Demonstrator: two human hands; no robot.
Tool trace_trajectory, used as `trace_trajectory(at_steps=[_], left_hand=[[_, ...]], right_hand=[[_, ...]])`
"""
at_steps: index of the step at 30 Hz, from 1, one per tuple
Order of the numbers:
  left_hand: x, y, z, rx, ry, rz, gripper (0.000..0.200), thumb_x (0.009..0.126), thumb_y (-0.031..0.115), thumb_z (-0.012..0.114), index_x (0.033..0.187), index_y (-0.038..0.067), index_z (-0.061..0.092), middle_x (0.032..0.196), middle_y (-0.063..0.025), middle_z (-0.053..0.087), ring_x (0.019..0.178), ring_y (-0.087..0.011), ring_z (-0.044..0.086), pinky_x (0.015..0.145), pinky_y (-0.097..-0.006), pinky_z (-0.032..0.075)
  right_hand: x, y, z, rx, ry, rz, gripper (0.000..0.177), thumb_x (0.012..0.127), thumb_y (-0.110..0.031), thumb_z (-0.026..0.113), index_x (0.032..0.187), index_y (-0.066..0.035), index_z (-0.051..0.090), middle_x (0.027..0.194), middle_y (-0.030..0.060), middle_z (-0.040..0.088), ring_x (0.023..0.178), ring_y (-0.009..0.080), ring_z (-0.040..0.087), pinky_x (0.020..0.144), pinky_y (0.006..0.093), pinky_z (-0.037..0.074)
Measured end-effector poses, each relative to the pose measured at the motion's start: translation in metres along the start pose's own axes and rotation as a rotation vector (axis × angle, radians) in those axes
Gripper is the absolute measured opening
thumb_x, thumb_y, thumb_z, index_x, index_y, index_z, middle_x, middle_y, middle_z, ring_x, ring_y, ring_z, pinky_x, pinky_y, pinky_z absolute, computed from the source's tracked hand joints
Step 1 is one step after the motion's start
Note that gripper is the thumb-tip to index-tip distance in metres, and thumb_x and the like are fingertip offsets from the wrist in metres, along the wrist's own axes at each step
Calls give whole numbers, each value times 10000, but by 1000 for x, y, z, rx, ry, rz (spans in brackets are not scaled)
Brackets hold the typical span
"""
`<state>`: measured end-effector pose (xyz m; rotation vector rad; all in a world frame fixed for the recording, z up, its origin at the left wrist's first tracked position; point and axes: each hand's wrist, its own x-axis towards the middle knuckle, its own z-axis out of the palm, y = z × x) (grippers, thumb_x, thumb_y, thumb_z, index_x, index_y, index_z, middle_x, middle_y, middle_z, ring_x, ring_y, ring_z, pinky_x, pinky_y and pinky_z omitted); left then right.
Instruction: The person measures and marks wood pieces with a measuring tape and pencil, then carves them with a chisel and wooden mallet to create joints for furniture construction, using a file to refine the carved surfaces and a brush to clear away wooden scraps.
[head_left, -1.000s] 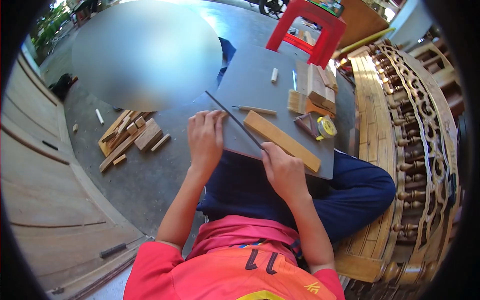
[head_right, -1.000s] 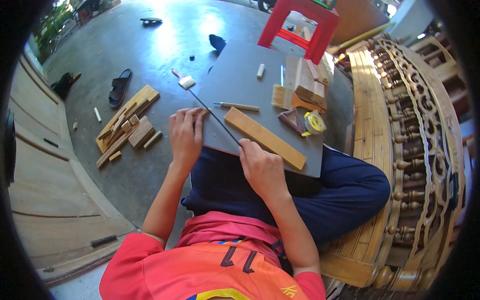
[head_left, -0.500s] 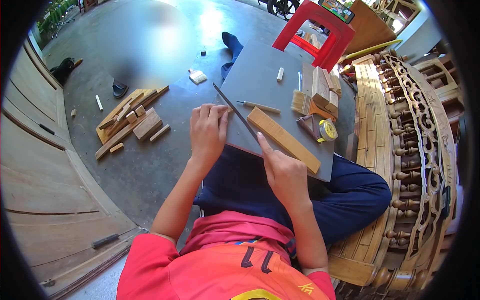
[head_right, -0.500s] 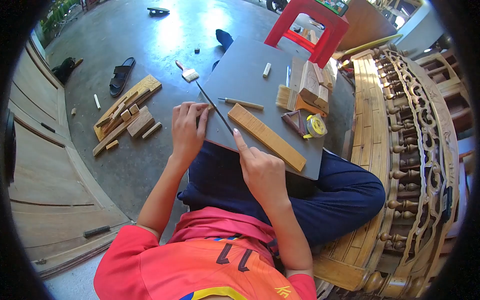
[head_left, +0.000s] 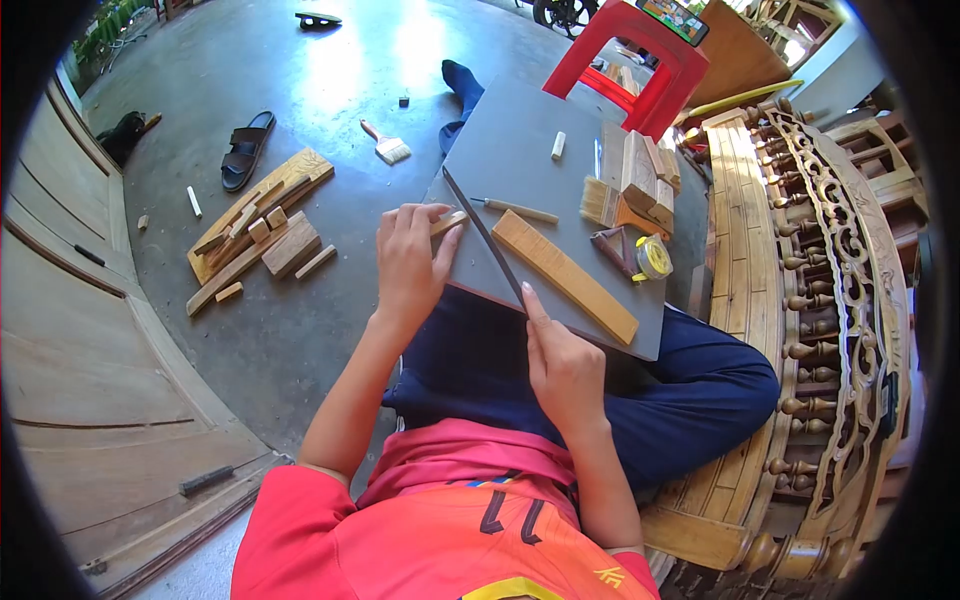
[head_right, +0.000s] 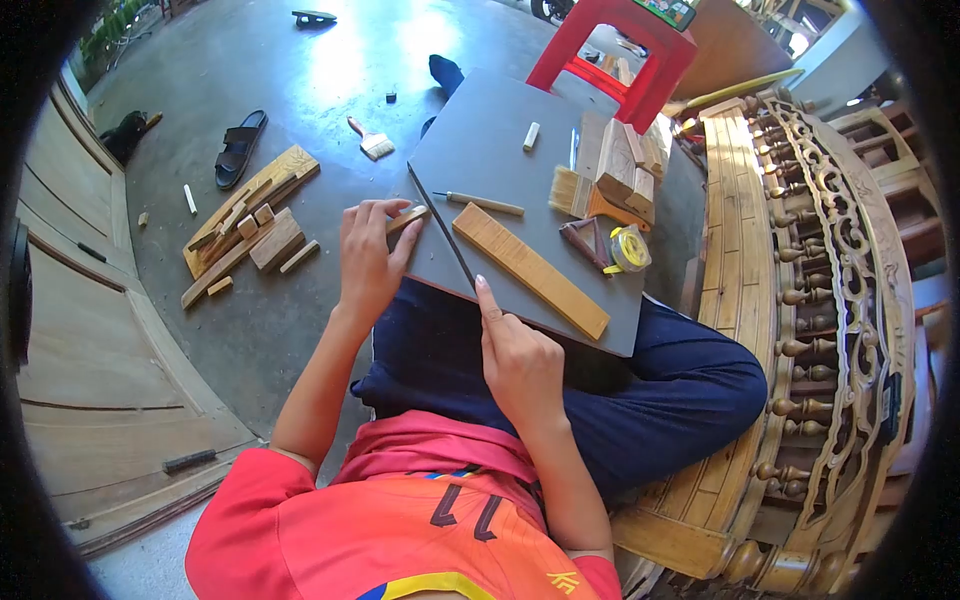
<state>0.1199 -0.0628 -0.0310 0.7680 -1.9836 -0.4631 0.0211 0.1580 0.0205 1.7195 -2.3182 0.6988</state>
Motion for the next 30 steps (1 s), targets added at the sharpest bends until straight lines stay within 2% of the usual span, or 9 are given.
trace_trajectory(at_steps=[6,21,24,30], left_hand=[[-1,-5,0,15,-31,20,200,959,157,772,1126,58,723,1095,-115,682,1101,-350,594,988,-469,468],[0,0,0,51,-22,37,149,988,180,756,1079,64,734,1085,-99,689,1089,-331,605,971,-457,477],[2,0,-1,59,-3,57,146,985,166,765,1067,47,750,1072,-111,696,1062,-338,612,943,-451,486],[0,0,1,66,-13,46,153,993,156,753,1083,33,747,1094,-124,700,1077,-350,609,949,-457,485]], right_hand=[[1,-10,5,55,55,16,524,1048,-80,645,1567,-130,589,797,139,667,667,337,674,634,461,525],[-1,-7,8,30,5,-1,543,1039,-73,657,1573,-135,583,815,121,656,668,329,669,629,463,524],[-1,-4,12,-18,24,-42,664,981,-63,693,1619,-150,531,755,65,555,611,238,619,598,408,528],[-4,-4,7,-29,-8,-29,683,975,-74,693,1631,-145,516,756,65,551,629,230,629,622,410,537]])
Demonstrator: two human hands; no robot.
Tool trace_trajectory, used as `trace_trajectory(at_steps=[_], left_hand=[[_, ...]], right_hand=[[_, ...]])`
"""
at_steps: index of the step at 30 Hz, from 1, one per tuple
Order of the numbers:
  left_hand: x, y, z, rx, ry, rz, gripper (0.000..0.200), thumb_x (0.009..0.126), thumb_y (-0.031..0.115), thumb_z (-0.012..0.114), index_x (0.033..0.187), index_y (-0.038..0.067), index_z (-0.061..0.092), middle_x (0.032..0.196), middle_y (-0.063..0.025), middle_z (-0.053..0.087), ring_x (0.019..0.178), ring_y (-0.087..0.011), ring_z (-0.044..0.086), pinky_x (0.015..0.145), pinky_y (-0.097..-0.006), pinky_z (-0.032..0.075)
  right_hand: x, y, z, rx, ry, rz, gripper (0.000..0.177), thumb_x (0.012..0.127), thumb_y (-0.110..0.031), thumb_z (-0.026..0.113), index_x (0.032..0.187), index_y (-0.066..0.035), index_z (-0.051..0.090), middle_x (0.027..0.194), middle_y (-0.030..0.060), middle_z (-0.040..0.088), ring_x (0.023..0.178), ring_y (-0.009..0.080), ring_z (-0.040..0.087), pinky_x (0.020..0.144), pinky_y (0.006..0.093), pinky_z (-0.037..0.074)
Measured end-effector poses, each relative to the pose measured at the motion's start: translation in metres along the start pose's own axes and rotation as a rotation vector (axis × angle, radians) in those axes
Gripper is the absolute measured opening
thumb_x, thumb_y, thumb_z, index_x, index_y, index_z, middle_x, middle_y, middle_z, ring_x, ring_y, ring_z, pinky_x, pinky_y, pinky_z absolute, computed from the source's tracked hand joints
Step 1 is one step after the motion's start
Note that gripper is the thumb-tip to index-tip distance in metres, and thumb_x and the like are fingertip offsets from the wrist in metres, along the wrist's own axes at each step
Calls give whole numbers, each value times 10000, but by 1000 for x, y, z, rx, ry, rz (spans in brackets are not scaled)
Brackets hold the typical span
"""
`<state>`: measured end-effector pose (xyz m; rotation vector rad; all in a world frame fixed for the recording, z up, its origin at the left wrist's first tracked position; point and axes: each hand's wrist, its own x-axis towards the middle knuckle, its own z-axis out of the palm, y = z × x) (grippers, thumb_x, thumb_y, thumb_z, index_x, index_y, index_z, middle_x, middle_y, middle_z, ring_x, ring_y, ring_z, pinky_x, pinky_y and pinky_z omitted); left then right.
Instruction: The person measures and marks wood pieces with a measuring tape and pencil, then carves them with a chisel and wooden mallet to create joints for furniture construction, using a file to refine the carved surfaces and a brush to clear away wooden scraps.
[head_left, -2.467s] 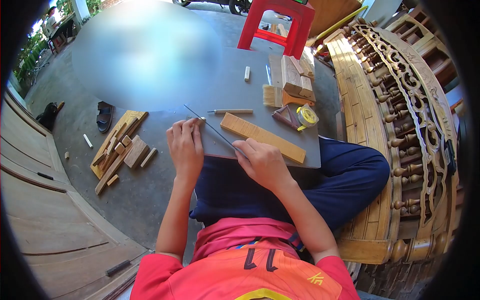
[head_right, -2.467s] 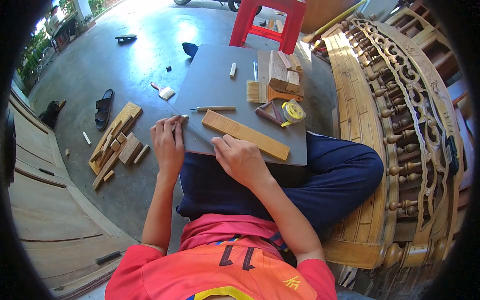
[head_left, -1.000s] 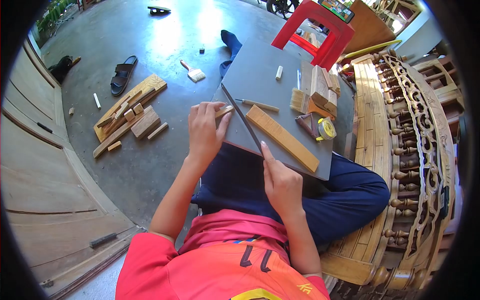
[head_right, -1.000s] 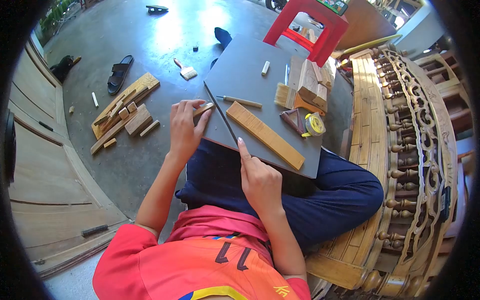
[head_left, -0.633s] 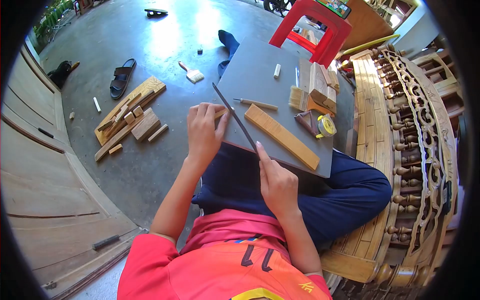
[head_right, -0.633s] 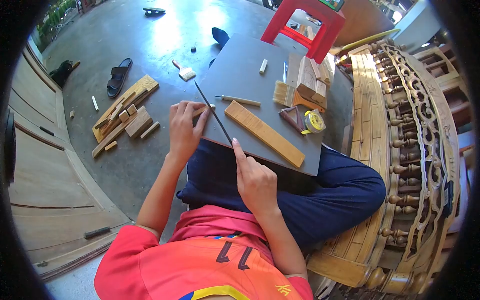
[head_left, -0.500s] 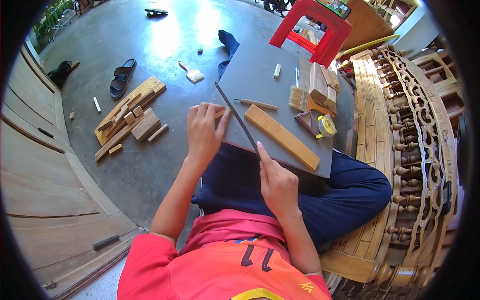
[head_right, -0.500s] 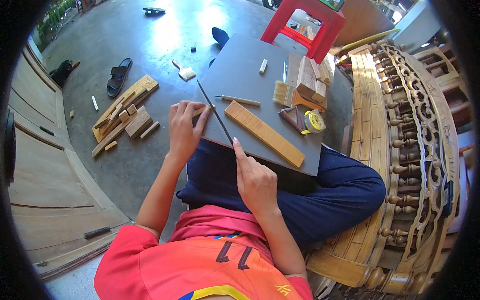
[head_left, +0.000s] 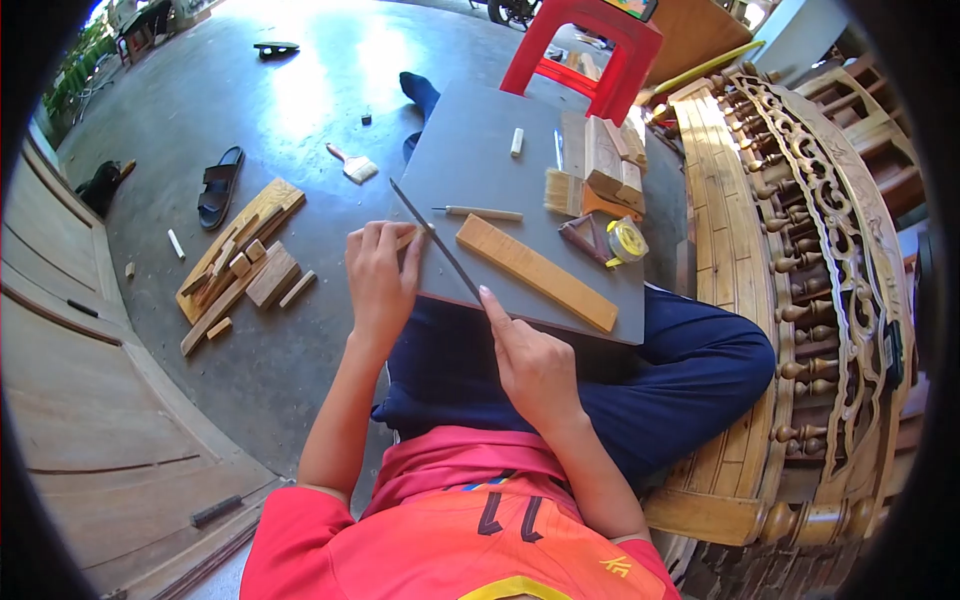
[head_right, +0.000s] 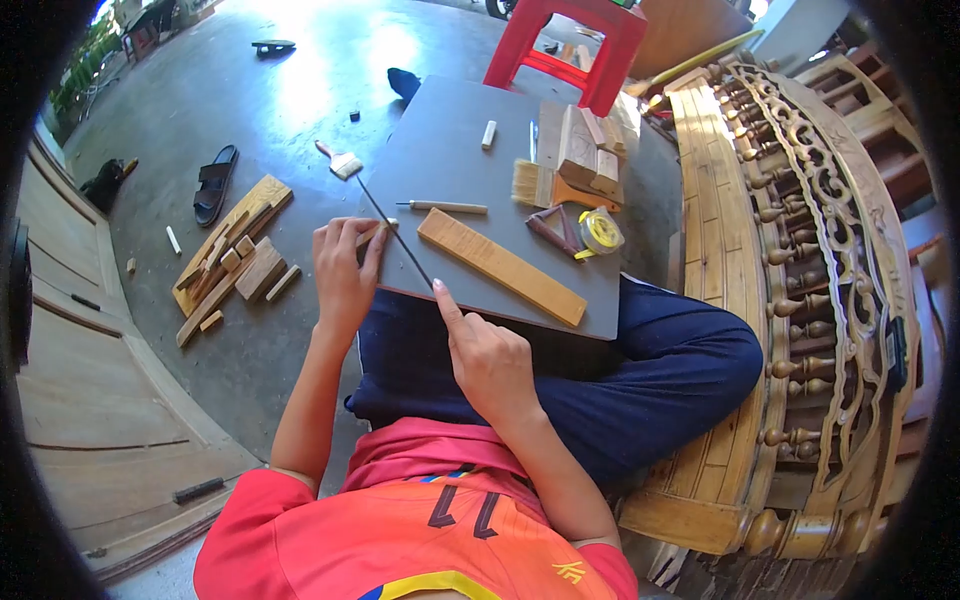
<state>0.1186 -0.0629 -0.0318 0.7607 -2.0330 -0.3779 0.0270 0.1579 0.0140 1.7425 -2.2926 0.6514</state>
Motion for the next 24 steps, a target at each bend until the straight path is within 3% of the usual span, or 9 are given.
trace_trajectory(at_steps=[24], left_hand=[[2,1,-2,14,-40,21,143,1051,169,694,1084,34,728,1087,-118,673,1081,-338,597,960,-456,470]], right_hand=[[-6,0,-2,41,18,42,670,962,-60,690,1611,-139,544,755,63,578,631,231,650,628,402,550]])
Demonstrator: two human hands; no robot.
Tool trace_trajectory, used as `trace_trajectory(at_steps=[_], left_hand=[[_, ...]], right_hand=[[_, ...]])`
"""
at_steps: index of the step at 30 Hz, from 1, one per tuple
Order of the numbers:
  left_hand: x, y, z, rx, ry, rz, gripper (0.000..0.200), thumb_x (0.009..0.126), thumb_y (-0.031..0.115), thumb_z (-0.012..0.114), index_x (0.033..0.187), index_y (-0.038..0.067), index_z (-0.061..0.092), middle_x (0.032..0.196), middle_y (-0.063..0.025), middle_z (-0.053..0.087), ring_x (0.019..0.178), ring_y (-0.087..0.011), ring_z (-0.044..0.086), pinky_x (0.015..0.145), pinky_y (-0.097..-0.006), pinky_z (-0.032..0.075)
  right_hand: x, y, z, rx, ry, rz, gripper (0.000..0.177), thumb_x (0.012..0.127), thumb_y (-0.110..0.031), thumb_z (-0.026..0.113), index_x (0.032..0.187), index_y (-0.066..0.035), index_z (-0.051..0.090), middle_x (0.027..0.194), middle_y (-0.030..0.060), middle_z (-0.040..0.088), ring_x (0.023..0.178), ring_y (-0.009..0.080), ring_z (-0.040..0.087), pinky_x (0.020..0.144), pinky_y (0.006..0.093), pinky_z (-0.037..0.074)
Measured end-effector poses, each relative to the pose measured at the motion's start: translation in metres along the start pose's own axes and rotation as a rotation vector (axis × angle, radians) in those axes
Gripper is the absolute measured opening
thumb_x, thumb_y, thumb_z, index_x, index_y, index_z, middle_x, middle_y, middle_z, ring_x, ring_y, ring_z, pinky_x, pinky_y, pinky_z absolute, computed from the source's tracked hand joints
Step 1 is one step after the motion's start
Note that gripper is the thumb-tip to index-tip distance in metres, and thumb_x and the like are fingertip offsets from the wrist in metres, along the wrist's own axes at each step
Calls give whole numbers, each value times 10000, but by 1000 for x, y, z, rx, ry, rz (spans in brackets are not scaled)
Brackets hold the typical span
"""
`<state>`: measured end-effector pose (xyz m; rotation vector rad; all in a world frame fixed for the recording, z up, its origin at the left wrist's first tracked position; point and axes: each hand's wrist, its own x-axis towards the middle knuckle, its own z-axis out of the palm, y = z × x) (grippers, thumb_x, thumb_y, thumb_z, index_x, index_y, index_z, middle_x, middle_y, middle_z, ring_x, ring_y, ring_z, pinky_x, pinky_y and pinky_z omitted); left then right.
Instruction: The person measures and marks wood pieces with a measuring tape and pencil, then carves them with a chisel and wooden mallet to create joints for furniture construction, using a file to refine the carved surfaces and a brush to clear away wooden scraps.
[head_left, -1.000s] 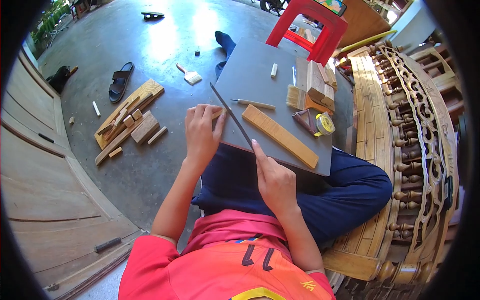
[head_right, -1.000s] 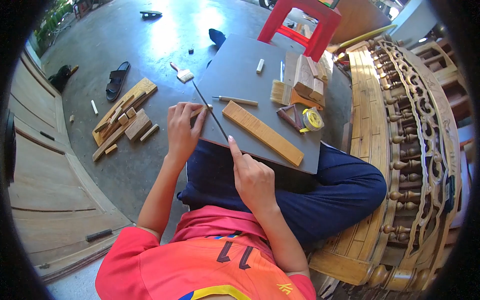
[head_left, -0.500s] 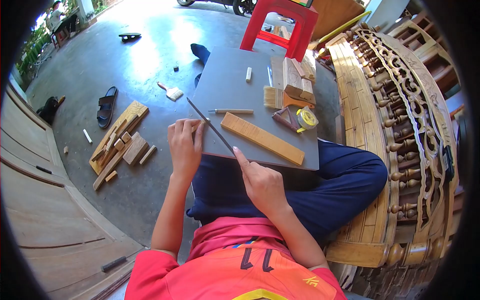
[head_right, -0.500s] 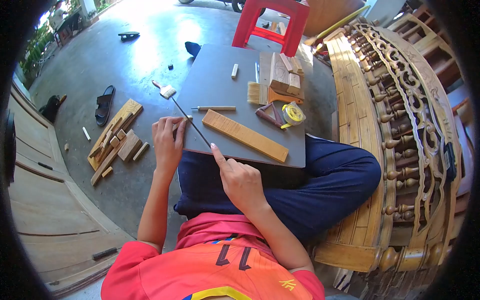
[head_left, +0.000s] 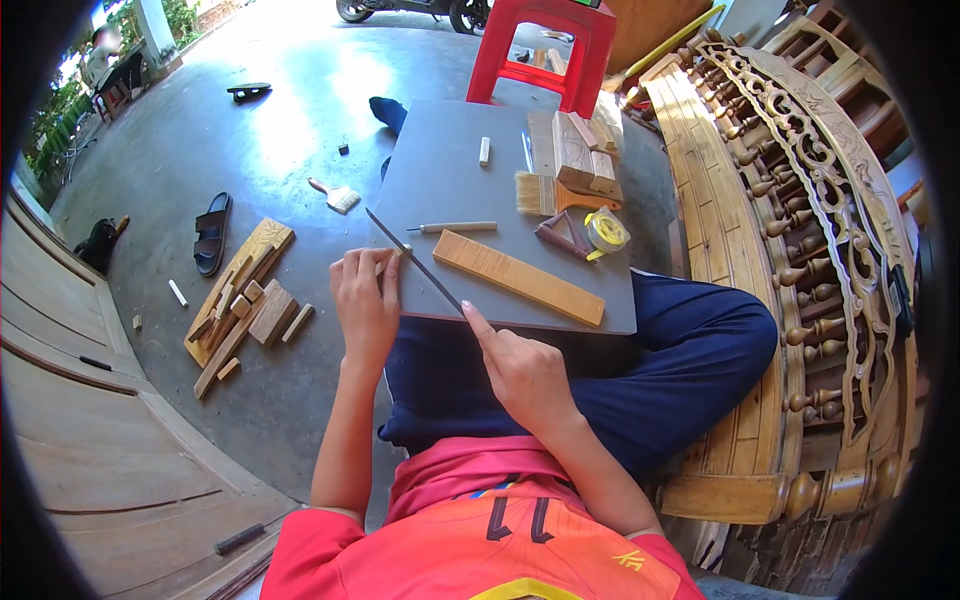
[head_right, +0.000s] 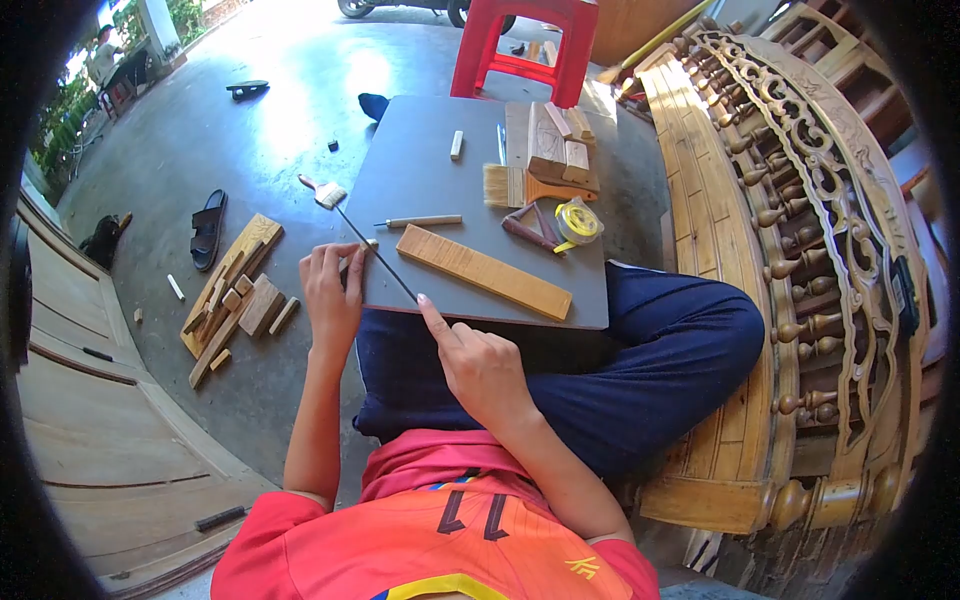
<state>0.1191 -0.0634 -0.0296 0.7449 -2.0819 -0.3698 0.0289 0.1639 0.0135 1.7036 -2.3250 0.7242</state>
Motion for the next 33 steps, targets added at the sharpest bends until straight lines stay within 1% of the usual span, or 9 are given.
trace_trajectory(at_steps=[6,15,21,33], left_hand=[[0,1,0,5,0,-6,141,1051,168,693,1088,38,729,1089,-118,673,1079,-336,600,957,-455,471],[1,0,1,1,-3,-8,145,1054,177,689,1089,43,731,1097,-116,676,1075,-335,604,952,-455,471],[1,0,1,15,-14,7,148,1053,185,692,1088,49,735,1092,-110,678,1071,-332,612,947,-456,470],[1,-2,2,-4,-6,-4,146,1049,188,696,1084,53,739,1092,-110,684,1070,-332,615,951,-456,472]], right_hand=[[7,1,11,21,42,-19,678,962,-60,691,1617,-137,537,746,67,560,623,235,643,627,408,550],[1,3,2,-11,-12,-4,685,966,-61,692,1625,-139,526,750,65,574,638,241,654,640,412,555],[13,2,5,-5,-6,-22,673,981,-73,673,1632,-134,514,772,69,603,668,252,678,653,412,565],[8,2,4,-28,-33,-9,672,983,-71,661,1636,-128,509,785,71,605,675,253,681,661,412,568]])
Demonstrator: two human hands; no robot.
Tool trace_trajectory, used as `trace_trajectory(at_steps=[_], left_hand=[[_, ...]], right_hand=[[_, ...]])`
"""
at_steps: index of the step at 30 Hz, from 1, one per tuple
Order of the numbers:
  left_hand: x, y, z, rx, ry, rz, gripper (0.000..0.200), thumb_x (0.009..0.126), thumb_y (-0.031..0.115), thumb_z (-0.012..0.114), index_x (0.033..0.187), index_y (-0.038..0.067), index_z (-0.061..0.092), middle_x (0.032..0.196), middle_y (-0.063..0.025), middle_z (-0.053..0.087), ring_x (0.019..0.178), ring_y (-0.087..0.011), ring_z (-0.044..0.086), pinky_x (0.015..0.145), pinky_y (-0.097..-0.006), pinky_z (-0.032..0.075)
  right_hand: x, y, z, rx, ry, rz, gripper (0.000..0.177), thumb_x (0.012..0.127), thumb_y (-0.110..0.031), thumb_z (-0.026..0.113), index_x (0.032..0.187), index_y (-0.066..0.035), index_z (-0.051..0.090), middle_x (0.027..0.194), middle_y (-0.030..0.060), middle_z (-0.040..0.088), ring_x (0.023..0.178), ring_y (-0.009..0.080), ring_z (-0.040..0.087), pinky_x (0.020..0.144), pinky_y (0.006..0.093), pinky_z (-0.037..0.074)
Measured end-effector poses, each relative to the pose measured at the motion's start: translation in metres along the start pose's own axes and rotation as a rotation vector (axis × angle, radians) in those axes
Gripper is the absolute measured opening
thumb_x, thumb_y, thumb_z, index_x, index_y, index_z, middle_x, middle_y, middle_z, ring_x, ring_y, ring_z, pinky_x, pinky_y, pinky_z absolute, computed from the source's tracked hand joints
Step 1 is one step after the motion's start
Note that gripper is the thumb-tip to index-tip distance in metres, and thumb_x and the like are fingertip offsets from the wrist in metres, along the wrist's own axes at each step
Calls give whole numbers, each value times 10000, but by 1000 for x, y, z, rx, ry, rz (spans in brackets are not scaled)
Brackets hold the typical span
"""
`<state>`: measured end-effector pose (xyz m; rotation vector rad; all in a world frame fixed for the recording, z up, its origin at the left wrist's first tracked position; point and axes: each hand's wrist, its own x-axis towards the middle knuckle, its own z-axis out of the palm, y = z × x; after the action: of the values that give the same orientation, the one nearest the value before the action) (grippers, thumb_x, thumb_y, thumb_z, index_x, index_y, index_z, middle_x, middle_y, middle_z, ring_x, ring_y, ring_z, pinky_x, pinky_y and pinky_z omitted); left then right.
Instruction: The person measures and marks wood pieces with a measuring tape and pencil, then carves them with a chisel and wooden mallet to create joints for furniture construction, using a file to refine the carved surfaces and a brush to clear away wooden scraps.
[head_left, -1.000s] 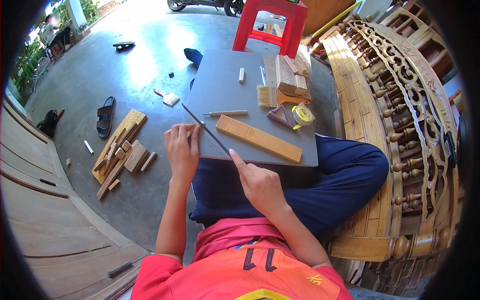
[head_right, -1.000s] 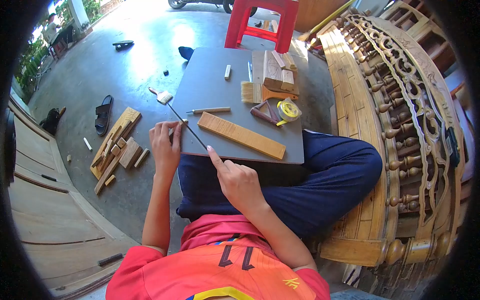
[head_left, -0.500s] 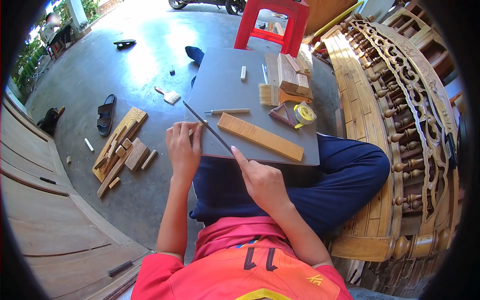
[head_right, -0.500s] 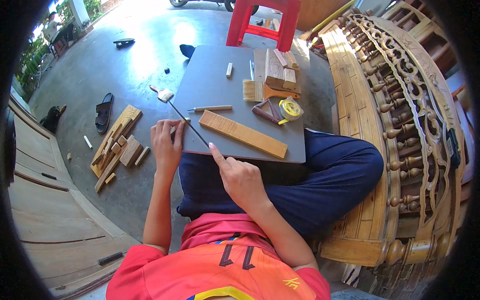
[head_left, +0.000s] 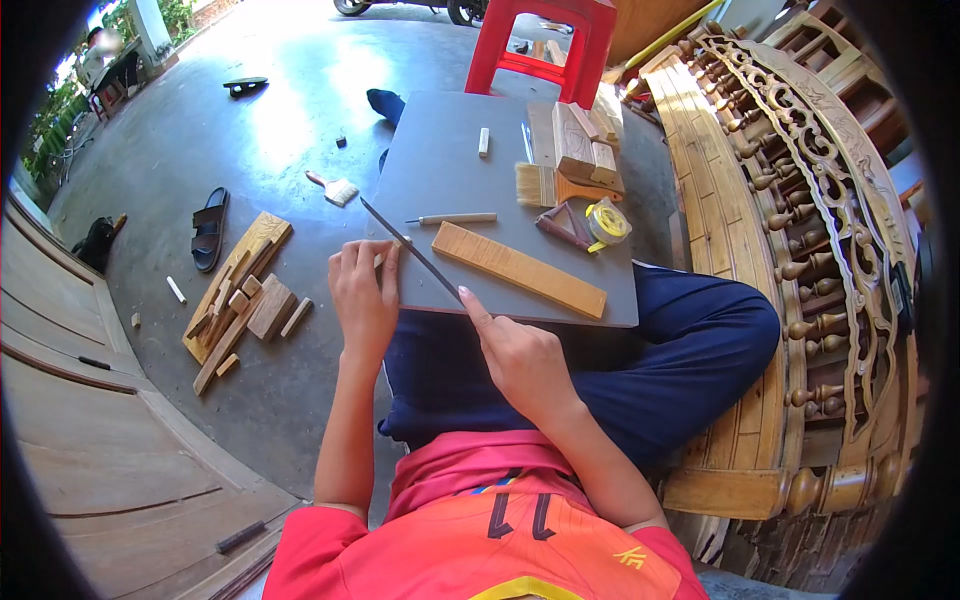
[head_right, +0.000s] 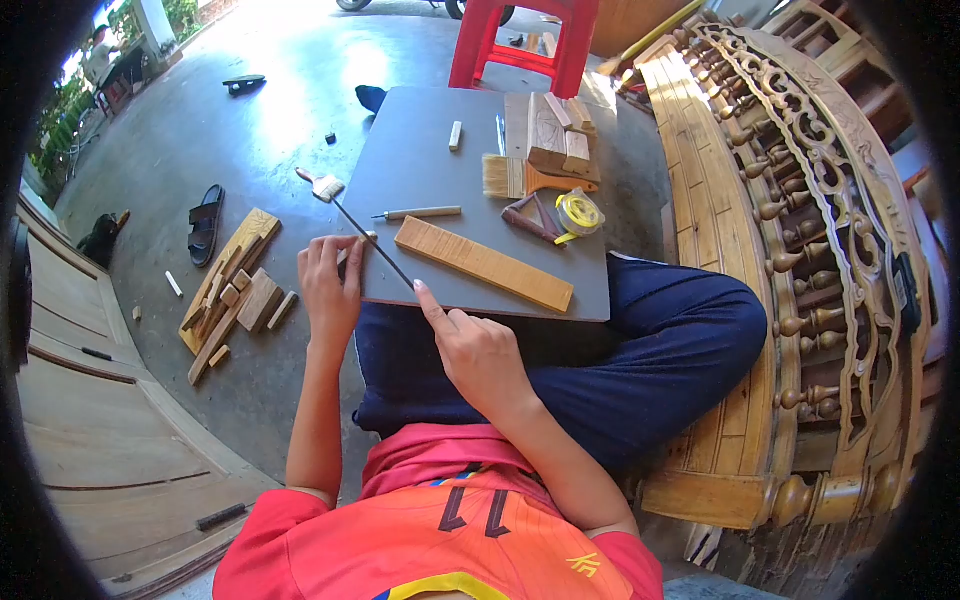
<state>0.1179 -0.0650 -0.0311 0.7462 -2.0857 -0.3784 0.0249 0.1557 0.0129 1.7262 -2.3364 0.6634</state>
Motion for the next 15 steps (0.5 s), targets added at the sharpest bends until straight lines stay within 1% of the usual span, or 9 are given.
trace_trajectory(at_steps=[9,15], left_hand=[[0,1,-1,15,-8,4,136,1045,182,697,1086,59,737,1095,-103,689,1075,-334,620,951,-457,474],[1,0,1,3,13,-6,123,1036,190,705,1071,75,735,1087,-101,690,1076,-334,620,948,-459,474]], right_hand=[[8,0,8,-6,1,-12,695,978,-69,661,1648,-135,490,782,75,605,688,261,688,680,417,582],[4,2,4,19,-17,0,699,982,-69,672,1652,-133,482,794,96,614,693,274,690,687,428,581]])
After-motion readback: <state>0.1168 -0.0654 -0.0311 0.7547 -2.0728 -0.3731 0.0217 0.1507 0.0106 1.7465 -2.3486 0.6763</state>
